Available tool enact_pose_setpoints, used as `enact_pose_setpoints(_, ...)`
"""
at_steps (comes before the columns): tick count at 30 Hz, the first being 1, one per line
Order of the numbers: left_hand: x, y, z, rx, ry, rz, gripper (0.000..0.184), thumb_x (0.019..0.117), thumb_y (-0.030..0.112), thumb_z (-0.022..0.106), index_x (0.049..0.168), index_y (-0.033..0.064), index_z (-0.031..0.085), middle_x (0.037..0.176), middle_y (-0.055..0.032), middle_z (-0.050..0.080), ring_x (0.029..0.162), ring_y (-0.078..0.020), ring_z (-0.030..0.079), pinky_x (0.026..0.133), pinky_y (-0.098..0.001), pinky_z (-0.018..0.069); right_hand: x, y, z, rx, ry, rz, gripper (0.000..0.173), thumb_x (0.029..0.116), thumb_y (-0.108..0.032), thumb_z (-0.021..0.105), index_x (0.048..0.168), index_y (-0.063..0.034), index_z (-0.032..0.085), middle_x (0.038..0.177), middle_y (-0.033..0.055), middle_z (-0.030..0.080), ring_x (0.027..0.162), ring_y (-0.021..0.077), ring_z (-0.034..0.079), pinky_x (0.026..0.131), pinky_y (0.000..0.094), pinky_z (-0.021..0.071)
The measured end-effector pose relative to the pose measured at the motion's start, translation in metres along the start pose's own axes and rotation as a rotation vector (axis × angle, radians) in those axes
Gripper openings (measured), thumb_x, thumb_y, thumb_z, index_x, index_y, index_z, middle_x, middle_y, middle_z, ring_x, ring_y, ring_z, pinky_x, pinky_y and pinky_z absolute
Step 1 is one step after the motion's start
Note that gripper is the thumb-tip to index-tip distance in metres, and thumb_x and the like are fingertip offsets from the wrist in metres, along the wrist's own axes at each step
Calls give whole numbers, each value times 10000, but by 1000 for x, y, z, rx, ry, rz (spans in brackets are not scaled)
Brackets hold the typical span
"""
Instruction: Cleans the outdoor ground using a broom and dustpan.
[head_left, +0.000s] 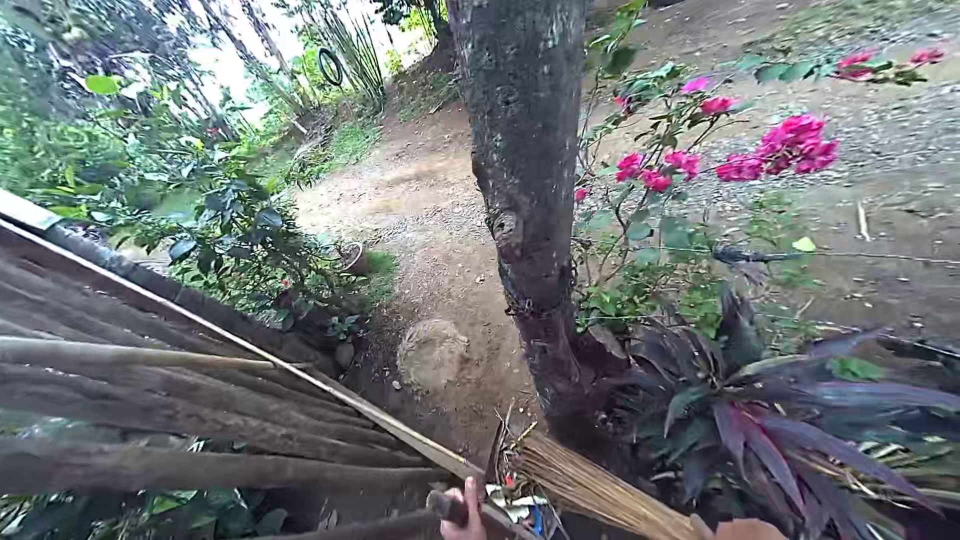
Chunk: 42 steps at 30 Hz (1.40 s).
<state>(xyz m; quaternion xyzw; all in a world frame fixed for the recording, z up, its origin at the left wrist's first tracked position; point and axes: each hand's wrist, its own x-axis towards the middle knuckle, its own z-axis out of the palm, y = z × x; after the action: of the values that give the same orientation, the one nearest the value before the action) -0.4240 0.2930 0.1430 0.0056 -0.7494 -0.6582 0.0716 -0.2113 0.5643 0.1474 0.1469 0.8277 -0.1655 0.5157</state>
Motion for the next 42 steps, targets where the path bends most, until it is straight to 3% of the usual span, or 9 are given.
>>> enact_pose_setpoints(7,19,-17,5,7,24,-13,178,930,41,659,834,79,513,707,106,530,683,56,559,709,-159,519,6,1,-17,54,-68,13,862,898,-186,736,1590,-13,252,1274,321,626,1211,480,613,983,623,494)
enact_pose_setpoints(14,42,-15,13,67,59,-69,200,922,46,683,811,59,518,695,82,525,664,29,552,684,-179,514,18,-4,-26,52,-133,54,895,945,-215,691,1640,-75,143,1304,319,616,1233,481,603,1006,617,489)
enact_pose_setpoints(20,88,-26,13,81,67,-175,229,941,60,678,787,62,508,682,62,493,645,-3,512,662,-197,479,41,-21,-40,1,-153,56,900,942,-251,689,1640,-81,146,1304,299,626,1231,470,608,1007,607,491)
enact_pose_setpoints(31,235,-49,-9,-19,63,-152,231,948,24,646,781,93,501,671,73,523,647,-12,548,668,-204,507,106,-106,-110,52,-146,62,898,962,-260,668,1649,-99,112,1265,301,643,1205,472,623,984,614,503)
enact_pose_setpoints(36,323,-53,-11,-58,-33,-124,186,945,-4,635,859,94,502,725,79,552,702,-8,582,731,-214,542,129,-172,-156,205,-131,112,920,942,-230,703,1648,-93,129,1272,317,633,1204,495,614,989,637,490)
enact_pose_setpoints(42,407,-62,0,-70,-151,-33,222,931,-18,614,836,140,490,711,109,538,685,12,566,706,-196,532,149,-226,-228,289,-153,148,968,916,-180,717,1649,-83,92,1291,327,614,1219,505,596,988,644,481)
